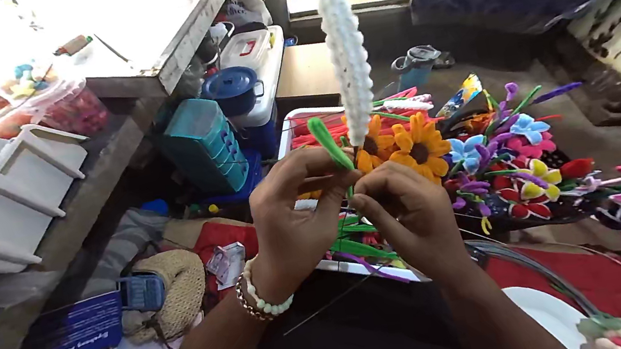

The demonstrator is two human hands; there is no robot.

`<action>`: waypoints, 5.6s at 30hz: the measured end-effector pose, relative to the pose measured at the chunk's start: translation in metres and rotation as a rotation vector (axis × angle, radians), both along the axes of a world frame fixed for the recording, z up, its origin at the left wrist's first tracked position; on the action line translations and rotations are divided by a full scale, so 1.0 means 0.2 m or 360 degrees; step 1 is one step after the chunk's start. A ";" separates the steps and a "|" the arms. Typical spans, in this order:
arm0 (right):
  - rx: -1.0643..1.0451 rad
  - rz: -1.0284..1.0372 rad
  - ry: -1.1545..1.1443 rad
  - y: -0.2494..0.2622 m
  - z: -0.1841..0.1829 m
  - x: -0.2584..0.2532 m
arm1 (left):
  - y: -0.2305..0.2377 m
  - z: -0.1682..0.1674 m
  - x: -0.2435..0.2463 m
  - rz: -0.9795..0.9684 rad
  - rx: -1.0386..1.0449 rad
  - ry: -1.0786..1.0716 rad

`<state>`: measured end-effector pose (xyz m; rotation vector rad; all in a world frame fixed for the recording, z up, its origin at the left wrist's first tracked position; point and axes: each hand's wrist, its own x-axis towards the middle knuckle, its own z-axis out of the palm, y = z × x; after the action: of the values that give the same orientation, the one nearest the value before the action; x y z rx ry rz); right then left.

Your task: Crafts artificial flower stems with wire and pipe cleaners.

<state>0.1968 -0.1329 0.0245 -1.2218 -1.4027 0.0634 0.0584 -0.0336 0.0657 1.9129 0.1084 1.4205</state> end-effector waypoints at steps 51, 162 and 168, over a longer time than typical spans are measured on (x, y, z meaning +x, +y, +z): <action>0.0030 -0.0300 -0.0054 0.07 0.00 -0.02 | -0.01 -0.27 0.00 0.0285 0.0209 0.0442; -0.0056 0.0038 0.0051 0.03 -0.02 -0.07 | 0.09 -0.06 -0.07 -0.0645 -0.0653 0.0285; -0.0026 0.0091 0.0164 0.03 -0.03 -0.08 | 0.05 -0.07 -0.06 -0.0726 -0.0944 0.0272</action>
<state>0.1810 -0.1263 0.0187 -1.1755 -1.3496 0.1751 0.0464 -0.0227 0.0527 1.4376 0.1443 0.8012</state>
